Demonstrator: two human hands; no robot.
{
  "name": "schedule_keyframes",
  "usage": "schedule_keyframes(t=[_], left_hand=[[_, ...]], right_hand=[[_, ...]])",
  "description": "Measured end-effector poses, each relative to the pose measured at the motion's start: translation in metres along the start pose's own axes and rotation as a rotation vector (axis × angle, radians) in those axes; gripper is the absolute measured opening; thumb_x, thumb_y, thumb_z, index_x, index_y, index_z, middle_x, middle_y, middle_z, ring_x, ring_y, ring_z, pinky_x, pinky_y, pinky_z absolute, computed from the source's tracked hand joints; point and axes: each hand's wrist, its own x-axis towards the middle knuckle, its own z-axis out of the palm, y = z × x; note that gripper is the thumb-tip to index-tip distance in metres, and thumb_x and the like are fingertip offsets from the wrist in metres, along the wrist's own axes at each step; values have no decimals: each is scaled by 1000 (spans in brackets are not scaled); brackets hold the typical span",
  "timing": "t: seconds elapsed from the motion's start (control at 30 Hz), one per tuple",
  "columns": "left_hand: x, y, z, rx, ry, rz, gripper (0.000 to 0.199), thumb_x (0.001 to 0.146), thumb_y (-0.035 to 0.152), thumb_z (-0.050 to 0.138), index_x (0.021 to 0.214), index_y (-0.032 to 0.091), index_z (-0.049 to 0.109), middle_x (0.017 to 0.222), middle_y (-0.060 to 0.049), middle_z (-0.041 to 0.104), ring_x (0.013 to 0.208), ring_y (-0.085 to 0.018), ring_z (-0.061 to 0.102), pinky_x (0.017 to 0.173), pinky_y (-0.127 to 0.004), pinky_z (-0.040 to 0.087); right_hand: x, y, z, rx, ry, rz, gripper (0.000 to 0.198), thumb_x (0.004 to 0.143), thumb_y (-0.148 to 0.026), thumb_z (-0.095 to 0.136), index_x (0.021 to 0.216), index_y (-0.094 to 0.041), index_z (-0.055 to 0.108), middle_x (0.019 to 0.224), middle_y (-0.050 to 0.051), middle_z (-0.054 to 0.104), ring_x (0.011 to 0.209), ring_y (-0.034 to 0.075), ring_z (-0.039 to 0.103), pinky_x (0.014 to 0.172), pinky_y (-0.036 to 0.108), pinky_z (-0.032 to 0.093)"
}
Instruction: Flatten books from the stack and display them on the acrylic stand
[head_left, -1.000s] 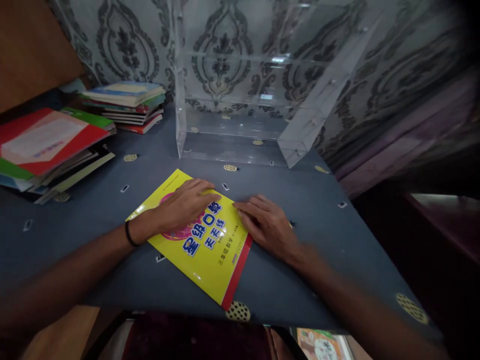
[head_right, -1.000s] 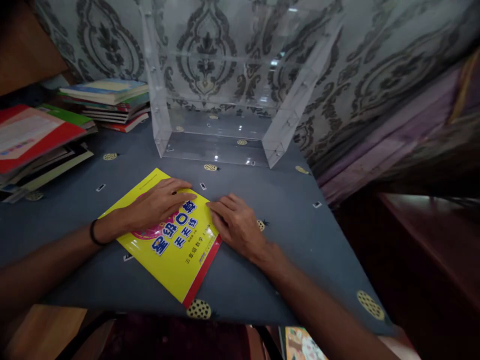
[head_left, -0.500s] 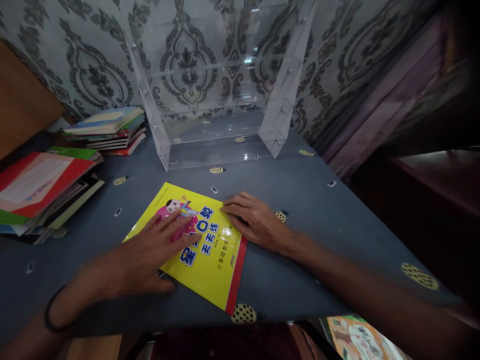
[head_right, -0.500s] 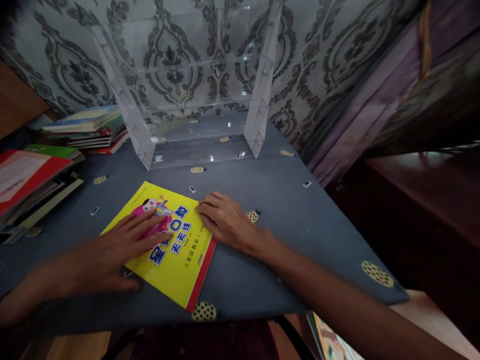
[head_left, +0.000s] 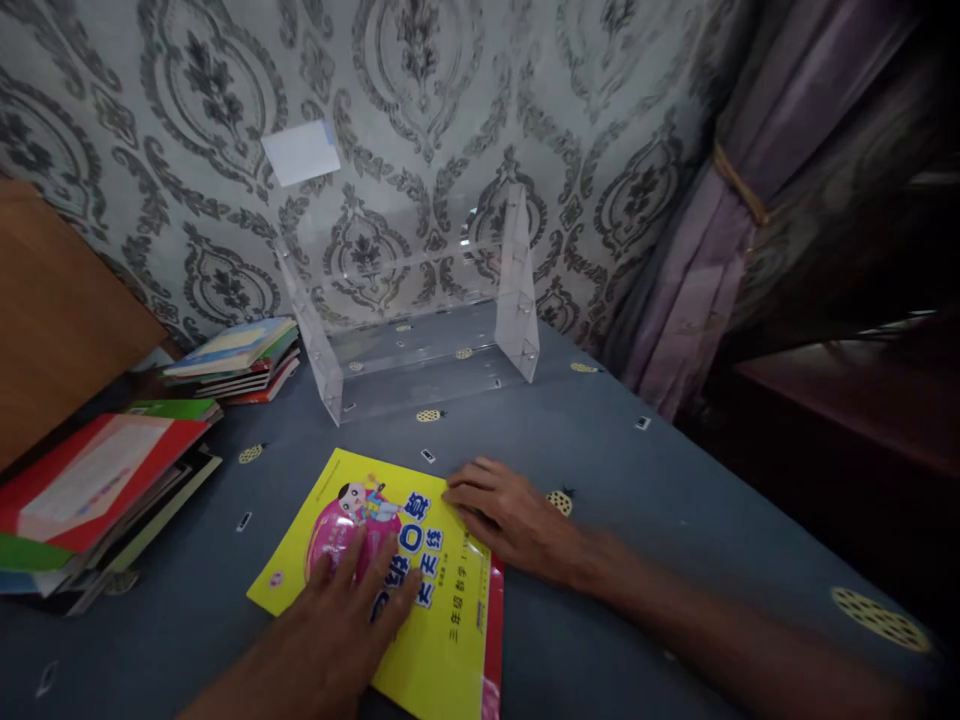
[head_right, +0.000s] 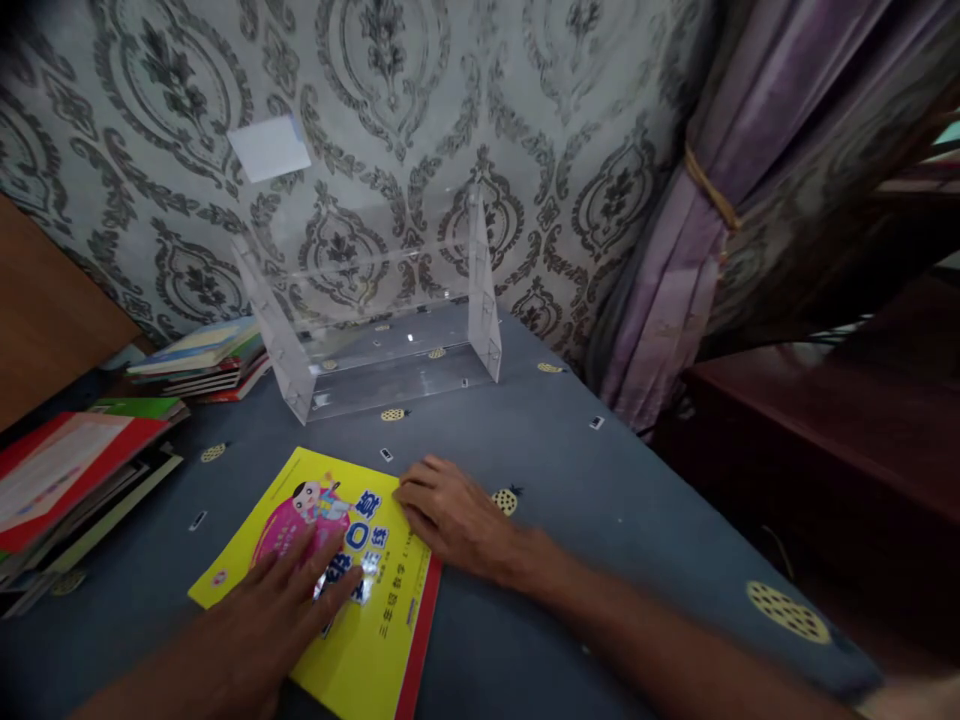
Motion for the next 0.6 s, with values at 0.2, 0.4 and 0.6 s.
schedule_keyframes(t=[0.2, 0.4, 0.6], left_hand=[[1, -20, 20, -12, 137, 45, 91, 74, 5, 52, 159, 34, 32, 158, -7, 45, 139, -36, 52, 106, -54, 52], [-11, -41, 8, -67, 630, 22, 75, 90, 8, 39, 156, 43, 33, 139, 1, 66, 115, -21, 71, 92, -31, 61], [-16, -40, -24, -234, 965, -23, 44, 102, 32, 43, 146, 38, 48, 128, 1, 73, 107, -18, 75, 90, -25, 61]], right_hand=[[2, -4, -9, 249, 23, 133, 39, 108, -38, 40, 101, -18, 72, 106, 11, 73, 93, 22, 66, 90, 43, 53], [5, -2, -23, 643, 36, 383, 73, 100, -72, 28, 93, -20, 78, 100, 10, 76, 97, 27, 70, 94, 46, 51], [7, 10, -20, 1363, 183, 394, 82, 91, -85, 30, 97, -17, 76, 96, 14, 76, 97, 29, 72, 94, 49, 53]])
